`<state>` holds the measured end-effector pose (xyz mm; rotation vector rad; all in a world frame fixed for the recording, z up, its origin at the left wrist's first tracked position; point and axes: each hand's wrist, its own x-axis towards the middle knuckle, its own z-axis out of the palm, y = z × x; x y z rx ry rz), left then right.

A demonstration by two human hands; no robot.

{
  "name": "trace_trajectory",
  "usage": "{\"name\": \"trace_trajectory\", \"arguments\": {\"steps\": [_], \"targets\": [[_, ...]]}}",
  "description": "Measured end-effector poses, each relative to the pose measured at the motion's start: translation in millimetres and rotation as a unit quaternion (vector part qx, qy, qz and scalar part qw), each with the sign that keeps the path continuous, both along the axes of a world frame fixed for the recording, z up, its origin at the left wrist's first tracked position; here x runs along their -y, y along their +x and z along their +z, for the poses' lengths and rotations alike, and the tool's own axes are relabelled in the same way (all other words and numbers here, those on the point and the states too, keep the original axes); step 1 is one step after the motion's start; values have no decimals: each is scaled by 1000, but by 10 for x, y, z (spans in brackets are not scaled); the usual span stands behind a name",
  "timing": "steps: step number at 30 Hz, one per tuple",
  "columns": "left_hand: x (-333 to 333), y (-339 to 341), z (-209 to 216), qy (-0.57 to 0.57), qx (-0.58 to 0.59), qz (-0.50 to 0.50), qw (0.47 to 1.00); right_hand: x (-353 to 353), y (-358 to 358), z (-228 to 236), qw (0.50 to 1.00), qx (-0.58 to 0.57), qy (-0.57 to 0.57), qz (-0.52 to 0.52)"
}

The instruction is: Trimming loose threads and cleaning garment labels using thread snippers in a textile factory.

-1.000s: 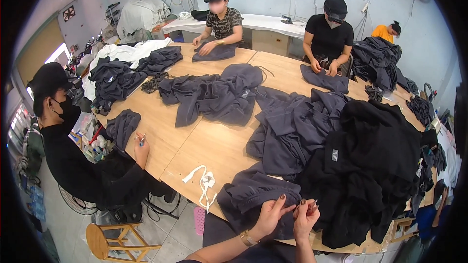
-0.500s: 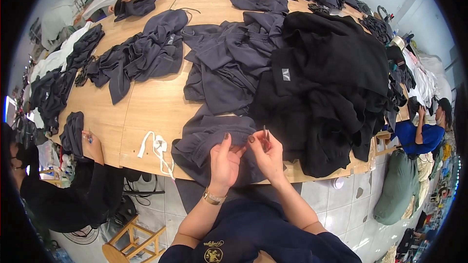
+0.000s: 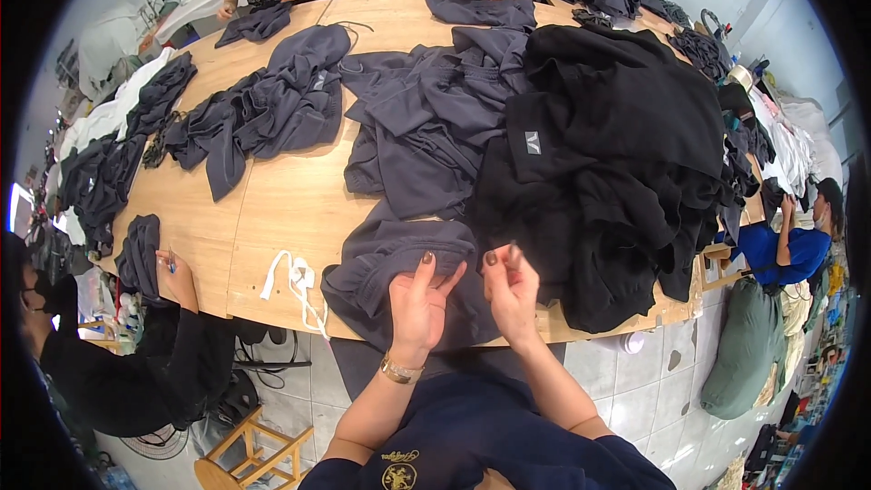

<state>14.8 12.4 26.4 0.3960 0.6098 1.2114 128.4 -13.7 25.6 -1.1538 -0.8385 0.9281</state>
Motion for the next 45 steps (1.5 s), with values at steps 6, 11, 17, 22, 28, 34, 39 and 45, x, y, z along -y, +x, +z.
{"name": "trace_trajectory", "arguments": {"steps": [6, 11, 17, 22, 28, 34, 39, 45], "targets": [[83, -51, -157, 23, -72, 39, 996, -114, -244, 26, 965, 260, -26, 36], [162, 99, -163, -11, -149, 65, 987, -40, -222, -29, 964, 265, -35, 9], [201, 60, -251, 36, -2, 31, 999, -36, -86, -132, 991, 108, -8, 79], [121, 32, -151, 21, -39, 14, 999, -41, -53, -36, 985, -36, -90, 144], [16, -81, 111, -22, -20, 57, 998, -22, -46, 55, 978, -133, -19, 161], [45, -10, -55, -5, -63, 82, 995, -44, -114, -2, 994, 84, -22, 70], [156, -15, -194, 58, -125, 91, 986, 1, -179, 64, 975, 199, -75, 70], [139, 14, -52, 37, -67, 94, 993, 111, -89, 93, 991, 68, -31, 108]]}}
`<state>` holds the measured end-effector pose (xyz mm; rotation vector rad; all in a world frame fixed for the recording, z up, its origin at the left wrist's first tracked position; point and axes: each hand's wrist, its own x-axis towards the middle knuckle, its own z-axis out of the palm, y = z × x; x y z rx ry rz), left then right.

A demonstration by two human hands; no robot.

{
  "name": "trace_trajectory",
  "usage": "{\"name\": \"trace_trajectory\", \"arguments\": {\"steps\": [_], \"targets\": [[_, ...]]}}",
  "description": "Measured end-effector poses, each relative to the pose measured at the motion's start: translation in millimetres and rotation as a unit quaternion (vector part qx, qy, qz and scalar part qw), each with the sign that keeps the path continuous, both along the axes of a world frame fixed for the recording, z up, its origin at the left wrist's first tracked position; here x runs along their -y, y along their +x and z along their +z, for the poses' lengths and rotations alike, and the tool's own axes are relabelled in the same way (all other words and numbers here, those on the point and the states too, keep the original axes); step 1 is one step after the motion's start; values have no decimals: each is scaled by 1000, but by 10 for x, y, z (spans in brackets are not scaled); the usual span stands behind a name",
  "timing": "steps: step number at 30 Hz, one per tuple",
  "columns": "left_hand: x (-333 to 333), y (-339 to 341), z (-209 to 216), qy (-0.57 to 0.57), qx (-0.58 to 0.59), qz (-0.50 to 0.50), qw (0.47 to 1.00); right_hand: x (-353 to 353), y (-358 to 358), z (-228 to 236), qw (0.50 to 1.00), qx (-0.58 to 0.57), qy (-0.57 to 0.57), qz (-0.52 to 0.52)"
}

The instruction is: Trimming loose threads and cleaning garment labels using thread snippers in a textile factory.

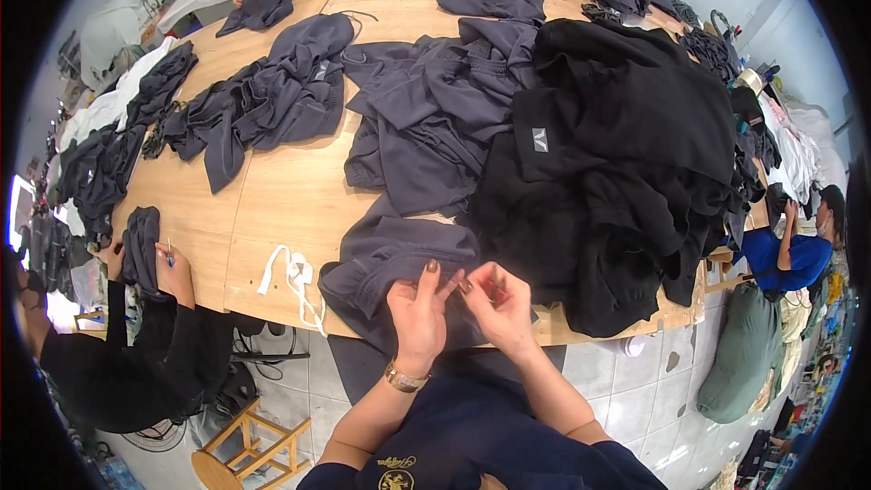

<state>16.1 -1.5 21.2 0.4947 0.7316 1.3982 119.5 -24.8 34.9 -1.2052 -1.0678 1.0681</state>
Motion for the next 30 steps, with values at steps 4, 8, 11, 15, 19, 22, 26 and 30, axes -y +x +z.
{"name": "trace_trajectory", "arguments": {"steps": [4, 8, 11, 15, 19, 22, 26, 30], "targets": [[-81, -67, 7, -25, 62, -37, 997, 65, 103, 86, 998, -65, 14, -5], [-97, -58, 34, -49, 72, -43, 995, 1, 105, -26, 999, -36, 13, -19], [-64, -6, 45, -45, 37, -11, 998, -46, 27, -57, 999, 29, -1, -32], [26, -25, -138, 19, -125, 13, 992, -91, -86, -26, 990, 125, 0, -61], [72, -21, -243, 93, -244, 15, 965, -122, -103, -2, 977, 184, 48, -102], [59, 1, -184, 41, -181, 27, 982, -126, -26, -20, 972, 195, 58, -117], [-21, 4, 22, -15, 13, -31, 999, -53, 106, -116, 989, 47, 21, -140], [-71, -45, 29, -37, 47, -48, 997, -34, 148, -136, 993, 48, 22, -108]]}}
